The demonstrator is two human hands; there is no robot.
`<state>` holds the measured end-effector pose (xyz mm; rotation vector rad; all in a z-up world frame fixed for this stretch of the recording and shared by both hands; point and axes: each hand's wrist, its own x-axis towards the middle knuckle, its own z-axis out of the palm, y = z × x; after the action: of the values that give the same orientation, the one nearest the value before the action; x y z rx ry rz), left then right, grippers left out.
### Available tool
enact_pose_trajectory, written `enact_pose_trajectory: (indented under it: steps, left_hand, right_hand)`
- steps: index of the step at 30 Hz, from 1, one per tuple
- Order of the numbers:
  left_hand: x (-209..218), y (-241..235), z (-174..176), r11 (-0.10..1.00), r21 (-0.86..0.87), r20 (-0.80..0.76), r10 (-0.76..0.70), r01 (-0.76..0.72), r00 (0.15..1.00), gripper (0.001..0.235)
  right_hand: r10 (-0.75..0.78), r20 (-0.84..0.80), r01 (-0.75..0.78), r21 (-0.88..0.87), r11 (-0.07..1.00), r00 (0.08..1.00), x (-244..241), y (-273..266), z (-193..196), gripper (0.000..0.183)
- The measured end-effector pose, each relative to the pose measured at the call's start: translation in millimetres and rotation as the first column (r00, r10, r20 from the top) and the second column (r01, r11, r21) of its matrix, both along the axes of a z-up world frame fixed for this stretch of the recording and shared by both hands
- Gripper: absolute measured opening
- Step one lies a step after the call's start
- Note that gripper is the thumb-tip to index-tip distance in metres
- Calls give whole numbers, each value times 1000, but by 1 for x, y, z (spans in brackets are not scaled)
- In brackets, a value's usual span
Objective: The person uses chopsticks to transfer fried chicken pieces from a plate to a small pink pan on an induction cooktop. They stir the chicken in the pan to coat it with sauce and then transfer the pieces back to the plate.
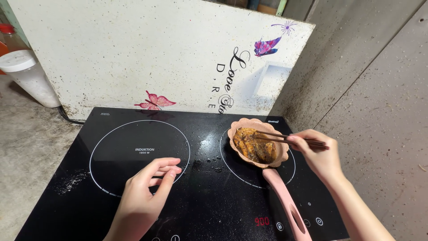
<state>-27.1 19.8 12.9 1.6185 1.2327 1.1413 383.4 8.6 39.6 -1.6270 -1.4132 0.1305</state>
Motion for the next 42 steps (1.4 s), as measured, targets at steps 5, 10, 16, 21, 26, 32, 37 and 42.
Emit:
enact_pose_trajectory:
  steps: [5, 10, 16, 21, 26, 32, 37, 42]
  left_hand:
    - [-10, -1, 3, 995, -92, -45, 45, -49, 998, 28]
    - [-13, -5, 10, 983, -162, -51, 76, -83, 996, 29]
    - [-11, -5, 10, 969, -228, -85, 79, -96, 993, 28]
    - [-5, 1, 3, 994, -95, -51, 55, -59, 997, 28]
    - [-1, 3, 2, 1000, 7, -30, 27, -27, 999, 27]
    - [-2, 0, 2, 1000, 17, -33, 1, -1, 999, 28]
    - [-2, -2, 5, 1000, -14, -46, 10, -11, 999, 28]
    - [0, -5, 11, 999, -39, -39, -20, 18, 999, 27]
  right_hand:
    - [91, 129, -92, 4, 996, 988, 1, 24, -3, 12]
    - [39, -23, -40, -48, 998, 999, 5, 28, 2, 17]
    - [-148, 11, 148, -97, 984, 989, 14, 11, 11, 23]
    - [-111, 8, 111, -83, 990, 994, 25, 1, 6, 20]
    - [-104, -10, 104, -36, 994, 995, 26, -5, -13, 18]
    - [-166, -445, 214, 59, 975, 880, 63, -6, -37, 34]
    - [-234, -753, 312, -41, 949, 615, 121, 1, -61, 40]
    - [-239, -681, 343, 20, 939, 692, 123, 4, -47, 39]
